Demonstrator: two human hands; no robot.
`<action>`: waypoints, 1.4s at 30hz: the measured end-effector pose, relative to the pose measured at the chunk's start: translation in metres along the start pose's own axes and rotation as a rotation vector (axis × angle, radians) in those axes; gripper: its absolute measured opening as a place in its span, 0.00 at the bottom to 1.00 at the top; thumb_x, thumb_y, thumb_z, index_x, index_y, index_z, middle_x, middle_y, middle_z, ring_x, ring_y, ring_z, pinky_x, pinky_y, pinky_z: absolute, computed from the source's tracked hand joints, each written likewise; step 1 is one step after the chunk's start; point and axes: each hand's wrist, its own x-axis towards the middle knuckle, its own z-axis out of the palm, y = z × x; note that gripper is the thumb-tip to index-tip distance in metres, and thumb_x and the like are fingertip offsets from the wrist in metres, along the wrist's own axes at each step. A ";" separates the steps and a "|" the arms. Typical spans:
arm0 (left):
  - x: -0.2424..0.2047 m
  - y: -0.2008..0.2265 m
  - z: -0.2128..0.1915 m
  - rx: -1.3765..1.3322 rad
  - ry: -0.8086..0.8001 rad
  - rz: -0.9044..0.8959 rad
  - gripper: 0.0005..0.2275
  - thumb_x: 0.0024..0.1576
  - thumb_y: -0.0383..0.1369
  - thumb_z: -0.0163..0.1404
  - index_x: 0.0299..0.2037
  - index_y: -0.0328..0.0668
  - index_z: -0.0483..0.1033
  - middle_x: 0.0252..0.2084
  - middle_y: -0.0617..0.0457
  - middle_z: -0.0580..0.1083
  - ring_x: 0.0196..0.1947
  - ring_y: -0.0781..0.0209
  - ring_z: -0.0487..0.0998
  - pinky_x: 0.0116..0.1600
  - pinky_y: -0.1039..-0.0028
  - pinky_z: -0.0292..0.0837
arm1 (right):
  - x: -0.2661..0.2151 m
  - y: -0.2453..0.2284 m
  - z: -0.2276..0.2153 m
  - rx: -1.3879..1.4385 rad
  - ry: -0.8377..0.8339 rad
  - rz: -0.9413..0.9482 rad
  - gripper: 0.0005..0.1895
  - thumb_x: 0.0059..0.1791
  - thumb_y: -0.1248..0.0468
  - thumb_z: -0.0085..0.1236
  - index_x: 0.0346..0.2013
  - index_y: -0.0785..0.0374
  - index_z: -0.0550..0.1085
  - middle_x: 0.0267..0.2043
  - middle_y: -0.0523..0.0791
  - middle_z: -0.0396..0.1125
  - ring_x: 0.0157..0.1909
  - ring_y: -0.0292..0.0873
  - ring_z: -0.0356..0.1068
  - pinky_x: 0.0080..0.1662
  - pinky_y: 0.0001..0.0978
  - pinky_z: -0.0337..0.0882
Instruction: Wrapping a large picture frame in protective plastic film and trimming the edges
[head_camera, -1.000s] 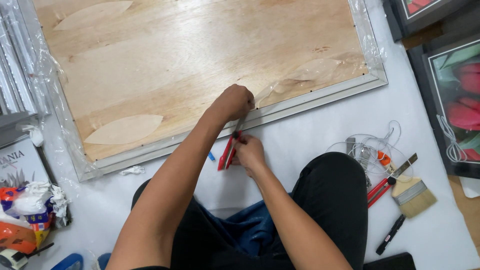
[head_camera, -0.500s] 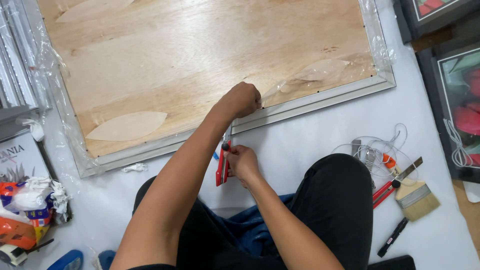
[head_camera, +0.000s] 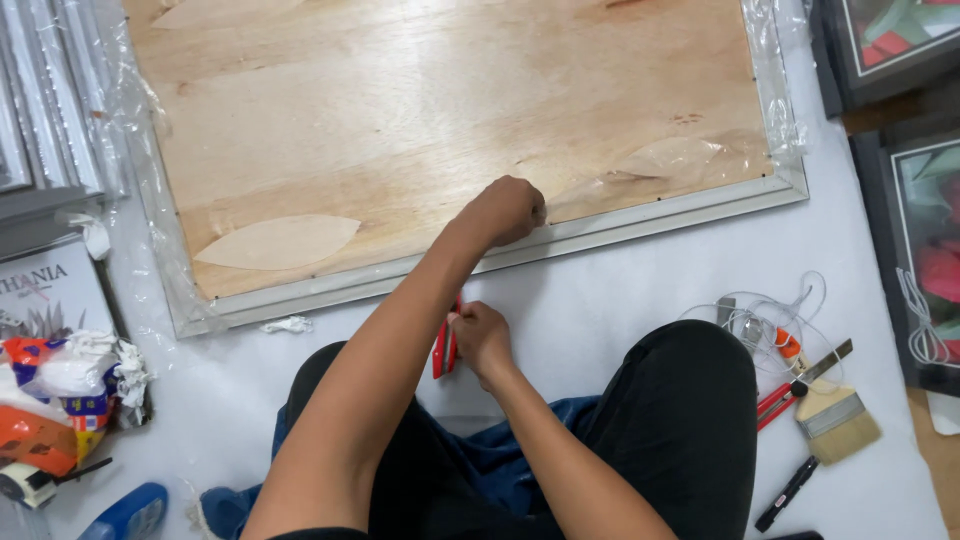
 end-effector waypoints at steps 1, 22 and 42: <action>-0.012 -0.001 -0.005 -0.008 0.013 0.004 0.17 0.56 0.35 0.59 0.56 0.43 0.79 0.49 0.35 0.79 0.52 0.33 0.80 0.57 0.47 0.77 | 0.000 0.002 -0.001 -0.001 0.057 -0.013 0.21 0.51 0.58 0.56 0.51 0.71 0.76 0.39 0.55 0.72 0.34 0.46 0.74 0.29 0.36 0.74; -0.326 -0.110 -0.036 -0.327 0.664 -0.149 0.27 0.58 0.39 0.58 0.67 0.39 0.68 0.57 0.42 0.76 0.61 0.40 0.73 0.69 0.51 0.61 | 0.007 0.024 0.044 0.024 0.351 -0.082 0.19 0.52 0.56 0.56 0.53 0.63 0.77 0.42 0.50 0.72 0.43 0.48 0.72 0.39 0.38 0.74; -0.097 -0.107 0.006 0.207 0.264 -0.236 0.05 0.55 0.37 0.58 0.40 0.58 0.80 0.44 0.55 0.76 0.47 0.48 0.79 0.51 0.57 0.74 | -0.012 -0.009 0.015 0.127 0.115 -0.123 0.12 0.53 0.60 0.57 0.45 0.66 0.75 0.31 0.46 0.69 0.30 0.40 0.68 0.28 0.28 0.72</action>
